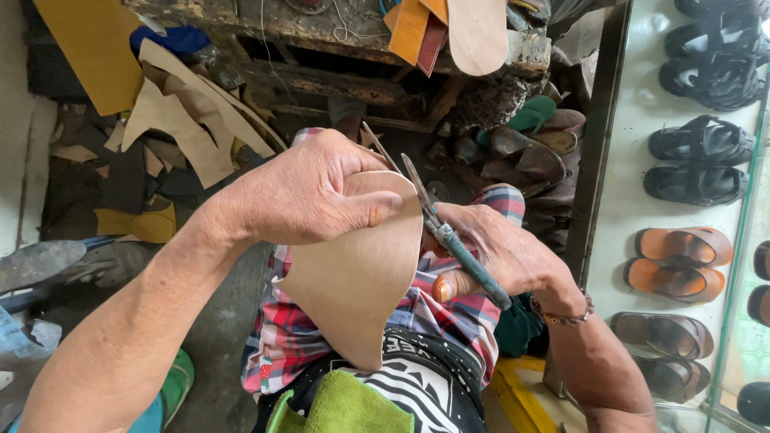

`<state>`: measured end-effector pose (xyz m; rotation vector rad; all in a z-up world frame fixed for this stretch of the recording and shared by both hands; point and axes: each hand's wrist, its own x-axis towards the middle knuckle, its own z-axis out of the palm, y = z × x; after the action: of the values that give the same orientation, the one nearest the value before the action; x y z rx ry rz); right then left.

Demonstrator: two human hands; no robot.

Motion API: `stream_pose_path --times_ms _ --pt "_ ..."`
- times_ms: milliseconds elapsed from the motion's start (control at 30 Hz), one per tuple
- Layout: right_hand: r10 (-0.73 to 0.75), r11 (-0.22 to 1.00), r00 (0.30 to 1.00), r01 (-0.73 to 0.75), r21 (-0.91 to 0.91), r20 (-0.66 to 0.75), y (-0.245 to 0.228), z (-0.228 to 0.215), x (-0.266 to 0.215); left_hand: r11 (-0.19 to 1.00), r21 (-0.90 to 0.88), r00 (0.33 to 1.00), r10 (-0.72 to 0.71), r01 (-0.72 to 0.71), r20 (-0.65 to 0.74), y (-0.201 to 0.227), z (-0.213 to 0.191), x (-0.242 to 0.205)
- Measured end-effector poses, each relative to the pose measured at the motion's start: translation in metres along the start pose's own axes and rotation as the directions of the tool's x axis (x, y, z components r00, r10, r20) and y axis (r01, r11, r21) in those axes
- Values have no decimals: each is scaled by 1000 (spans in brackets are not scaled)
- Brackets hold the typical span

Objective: The person cuts a light-colored leather piece into a shoe insole shape using shears. The person holds the leather with the left hand and trims the edges with the right hand, rotating the piece to follow the outline.

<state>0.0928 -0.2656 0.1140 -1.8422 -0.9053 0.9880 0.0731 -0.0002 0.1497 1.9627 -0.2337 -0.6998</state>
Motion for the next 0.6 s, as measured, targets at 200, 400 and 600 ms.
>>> stream_pose_path --times_ms 200,400,600 --pt "-35 999 993 32 -30 -112 4 7 -3 995 -6 991 100 -100 94 4 7 3" --pt "-7 1000 1000 7 -24 -15 0 -4 -15 994 -63 989 99 -93 106 15 -1 -6" --pt "-23 1000 1000 23 -6 -16 -1 0 -10 995 -81 998 -52 55 35 11 1 -2"
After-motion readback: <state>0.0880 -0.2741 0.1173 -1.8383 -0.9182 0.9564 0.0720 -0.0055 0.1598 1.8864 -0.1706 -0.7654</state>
